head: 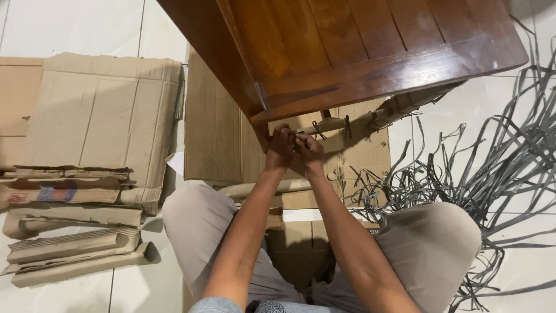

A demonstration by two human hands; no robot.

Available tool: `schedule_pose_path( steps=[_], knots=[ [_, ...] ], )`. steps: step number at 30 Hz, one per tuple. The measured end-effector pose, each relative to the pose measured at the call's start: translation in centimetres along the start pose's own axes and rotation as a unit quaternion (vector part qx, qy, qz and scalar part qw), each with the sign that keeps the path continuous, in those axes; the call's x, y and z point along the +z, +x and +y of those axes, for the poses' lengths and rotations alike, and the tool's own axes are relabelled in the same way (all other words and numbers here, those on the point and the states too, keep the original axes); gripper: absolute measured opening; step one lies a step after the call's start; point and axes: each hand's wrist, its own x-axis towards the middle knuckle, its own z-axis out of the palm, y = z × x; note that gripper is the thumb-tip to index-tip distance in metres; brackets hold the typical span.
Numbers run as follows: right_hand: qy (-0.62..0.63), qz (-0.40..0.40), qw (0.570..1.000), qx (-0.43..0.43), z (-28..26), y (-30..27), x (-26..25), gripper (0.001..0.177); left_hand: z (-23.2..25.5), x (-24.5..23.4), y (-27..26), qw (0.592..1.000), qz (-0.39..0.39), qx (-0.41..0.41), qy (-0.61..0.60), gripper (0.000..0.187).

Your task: Wrapping a wooden chair leg with cardboard and securing it with plastic straps.

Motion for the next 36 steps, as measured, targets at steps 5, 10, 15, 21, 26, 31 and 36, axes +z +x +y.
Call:
schedule_pose_path(
  steps=[5,10,15,21,26,31,36],
  knots=[
    [-0.186,0.01,0.982,-0.033,0.5,-0.4,-0.7,0.017,-0.1,-0.2,0.0,0.999,-0.001,0.026,0.035,0.014],
    [-0.168,0.043,0.985,-0.017,0.6,-1.7,-0.6,0.013,0.5,-1.2,0.2,0.986,-0.006,0.088,0.144,0.014],
    [-0.153,0.139,0.966,-0.155,0.5,-2.2,1.0,0.012,1.7,-1.5,0.4,0.999,0.011,-0.027,0.044,0.011],
    [-0.034,0.06,0.99,-0.12,6.0,-0.3,-1.9,0.006,2.3,-1.8,0.3,0.998,-0.012,-0.055,0.042,0.013],
    [-0.114,0.068,0.979,-0.154,-0.7,-4.6,0.2,0.005,2.0,-1.0,0.6,0.993,-0.004,-0.052,0.105,0.011],
    [0.024,0.053,0.993,-0.105,-0.6,-5.0,0.1,0.003,2.7,-2.0,0.9,0.996,-0.02,-0.062,0.067,0.011],
    [-0.156,0.004,0.986,-0.063,-2.8,-6.7,0.6,0.025,0.1,-0.5,0.7,0.978,-0.095,0.068,0.171,0.023]
  ],
)
